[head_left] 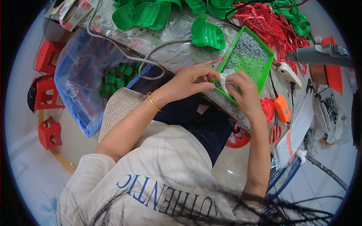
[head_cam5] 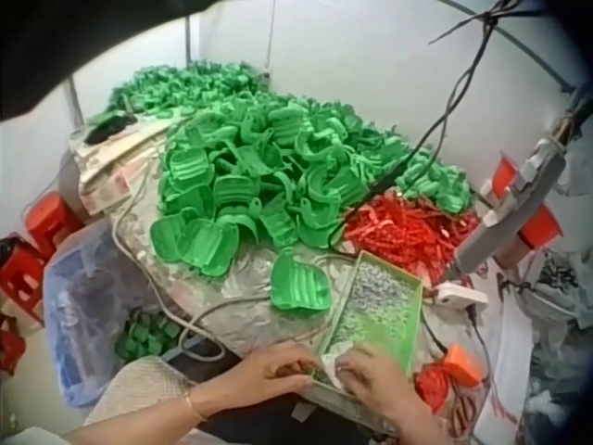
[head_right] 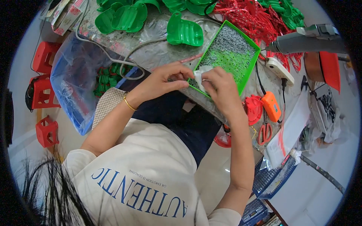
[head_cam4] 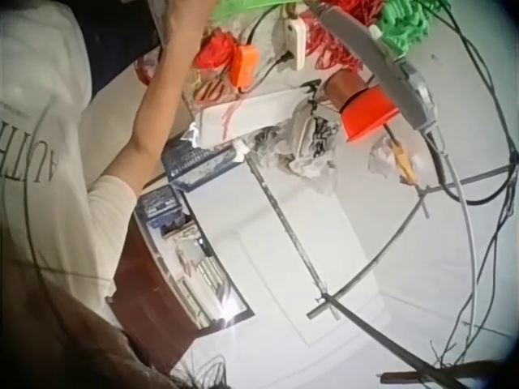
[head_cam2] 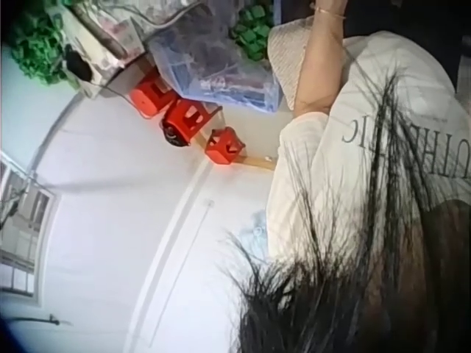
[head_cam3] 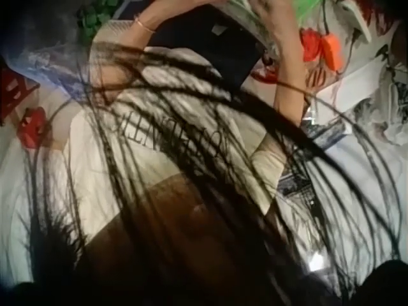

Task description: Using a hot glue gun to assemble small green plastic toy components at a workbench.

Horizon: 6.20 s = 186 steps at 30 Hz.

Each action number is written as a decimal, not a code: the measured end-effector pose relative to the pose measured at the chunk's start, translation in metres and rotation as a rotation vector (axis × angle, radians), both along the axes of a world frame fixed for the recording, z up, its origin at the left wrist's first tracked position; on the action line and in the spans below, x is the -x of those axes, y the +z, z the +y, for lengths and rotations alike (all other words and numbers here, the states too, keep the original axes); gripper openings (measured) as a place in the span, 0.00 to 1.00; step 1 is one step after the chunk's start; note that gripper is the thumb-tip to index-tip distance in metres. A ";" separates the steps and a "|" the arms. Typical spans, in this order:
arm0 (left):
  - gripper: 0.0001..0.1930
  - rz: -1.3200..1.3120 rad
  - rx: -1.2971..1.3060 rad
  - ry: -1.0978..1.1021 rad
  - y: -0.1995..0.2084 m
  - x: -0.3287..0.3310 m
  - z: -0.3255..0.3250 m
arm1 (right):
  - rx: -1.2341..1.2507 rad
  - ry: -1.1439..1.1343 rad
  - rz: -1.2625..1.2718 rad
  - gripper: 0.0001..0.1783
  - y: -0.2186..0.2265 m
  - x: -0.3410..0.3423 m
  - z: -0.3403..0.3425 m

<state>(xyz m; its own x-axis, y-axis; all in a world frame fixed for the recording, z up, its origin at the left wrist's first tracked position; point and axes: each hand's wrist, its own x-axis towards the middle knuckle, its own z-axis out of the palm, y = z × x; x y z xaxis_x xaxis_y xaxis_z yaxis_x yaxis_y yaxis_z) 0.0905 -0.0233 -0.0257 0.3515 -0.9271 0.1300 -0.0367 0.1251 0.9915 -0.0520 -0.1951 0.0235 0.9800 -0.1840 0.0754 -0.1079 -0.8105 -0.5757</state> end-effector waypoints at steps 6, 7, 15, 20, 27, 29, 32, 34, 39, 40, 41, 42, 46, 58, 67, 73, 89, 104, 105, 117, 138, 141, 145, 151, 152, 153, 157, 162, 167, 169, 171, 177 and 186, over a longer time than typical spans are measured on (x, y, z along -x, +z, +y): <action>0.12 0.166 -0.026 -0.015 -0.001 0.003 0.000 | -0.001 -0.099 -0.031 0.11 0.015 0.009 -0.015; 0.12 0.166 -0.027 -0.007 -0.001 0.002 0.000 | -0.095 -0.041 -0.005 0.11 0.018 0.009 -0.012; 0.11 0.040 -0.107 -0.068 0.009 -0.002 -0.001 | -0.096 -0.058 0.024 0.11 0.013 -0.009 -0.014; 0.11 0.103 -0.084 -0.067 0.001 -0.003 0.001 | -0.696 -0.404 0.072 0.14 0.000 0.020 -0.044; 0.11 0.104 -0.091 -0.059 0.001 -0.001 0.000 | -1.484 -0.518 -0.179 0.17 -0.008 0.039 -0.066; 0.11 0.113 -0.104 -0.066 0.003 -0.002 -0.001 | -1.571 -0.594 -0.271 0.18 0.000 0.040 -0.056; 0.12 0.132 -0.119 -0.073 0.003 -0.002 -0.002 | -1.443 -0.579 -0.311 0.18 0.003 0.051 -0.066; 0.12 0.140 -0.121 -0.073 0.004 -0.002 -0.002 | -1.108 -0.638 -0.288 0.18 0.013 0.062 -0.086; 0.14 0.188 -0.150 -0.062 0.000 -0.004 -0.001 | -0.992 -0.761 -0.369 0.19 0.038 0.106 -0.130; 0.14 0.191 -0.148 -0.068 0.000 -0.004 -0.001 | -0.957 -0.784 -0.330 0.19 0.041 0.112 -0.136; 0.14 0.210 -0.169 -0.072 0.002 -0.005 -0.001 | -0.956 -0.791 -0.333 0.19 0.039 0.119 -0.145; 0.14 0.230 -0.188 -0.078 0.003 -0.005 -0.002 | -0.909 -0.793 -0.341 0.18 0.034 0.127 -0.156; 0.13 0.213 -0.210 -0.078 0.006 -0.002 -0.005 | -0.616 -0.887 -0.117 0.15 0.013 0.153 -0.191; 0.16 0.131 -0.205 -0.034 0.008 -0.003 -0.004 | -0.156 -0.671 0.369 0.22 0.009 0.062 -0.030; 0.20 0.159 -0.195 -0.034 0.033 0.005 0.003 | -0.049 -0.717 0.067 0.17 -0.003 0.064 -0.024; 0.29 0.366 0.225 0.151 0.047 0.005 0.003 | -0.187 -0.725 0.148 0.18 0.028 0.097 -0.012; 0.39 0.319 0.111 -0.015 0.056 0.061 -0.026 | -0.559 -0.741 0.197 0.16 0.095 0.117 0.019; 0.40 0.439 0.124 -0.066 0.056 0.060 -0.012 | -0.572 -0.732 0.274 0.18 0.087 0.112 0.021; 0.40 0.502 0.190 -0.040 0.057 0.058 -0.012 | -0.435 -0.735 0.323 0.18 0.088 0.109 0.026; 0.40 0.291 0.107 -0.050 0.053 0.052 -0.005 | -0.686 -0.699 0.186 0.18 0.086 0.115 0.013; 0.41 0.325 0.218 -0.069 0.055 0.040 -0.003 | -0.529 -0.766 0.080 0.18 0.060 0.102 0.028; 0.41 0.364 0.196 -0.077 0.043 0.029 0.003 | -0.363 -0.764 0.093 0.18 0.041 0.087 0.028; 0.40 0.377 0.122 -0.090 0.037 0.029 0.016 | -0.270 -0.846 0.025 0.18 0.012 0.079 0.023; 0.26 0.244 -0.064 0.078 0.042 0.020 0.031 | -0.063 -0.802 -0.002 0.19 -0.031 0.072 -0.002; 0.24 -0.054 -0.022 0.161 0.042 0.005 0.029 | 0.036 -0.794 -0.033 0.20 -0.036 0.071 -0.004; 0.21 -0.351 0.018 0.243 0.046 -0.007 0.026 | 0.037 -0.788 -0.034 0.20 -0.030 0.066 -0.003; 0.21 -0.684 0.097 0.530 0.065 -0.058 -0.013 | 0.212 -0.842 0.358 0.20 0.001 0.057 0.003; 0.26 -1.198 -0.086 0.359 0.062 -0.084 -0.071 | 0.172 -0.790 0.224 0.19 0.032 0.063 0.008; 0.16 -1.452 -0.373 0.121 0.041 -0.108 -0.091 | 0.111 -0.749 -0.011 0.14 0.058 0.071 -0.048; 0.17 -1.420 -0.480 0.024 0.055 -0.105 -0.100 | 0.141 -0.771 -0.064 0.13 0.061 0.072 -0.096; 0.18 -1.390 -0.608 -0.053 0.062 -0.107 -0.099 | 0.233 -0.782 -0.104 0.14 0.050 0.062 -0.144; 0.11 -0.462 -0.262 0.372 0.088 -0.083 -0.027 | 0.410 -0.954 0.315 0.25 0.029 -0.002 -0.212; 0.18 1.419 -0.239 0.125 0.036 0.025 0.062 | 0.465 -1.129 0.278 0.32 -0.004 -0.011 -0.265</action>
<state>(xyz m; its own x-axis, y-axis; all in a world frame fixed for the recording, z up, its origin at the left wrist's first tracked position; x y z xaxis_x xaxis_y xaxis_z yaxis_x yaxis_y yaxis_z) 0.0652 0.0382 0.0107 0.1294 -0.8303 -0.5420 0.9802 0.0243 0.1967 -0.0414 -0.4602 0.0191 0.2856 -0.9424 0.1741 -0.9459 -0.3064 -0.1067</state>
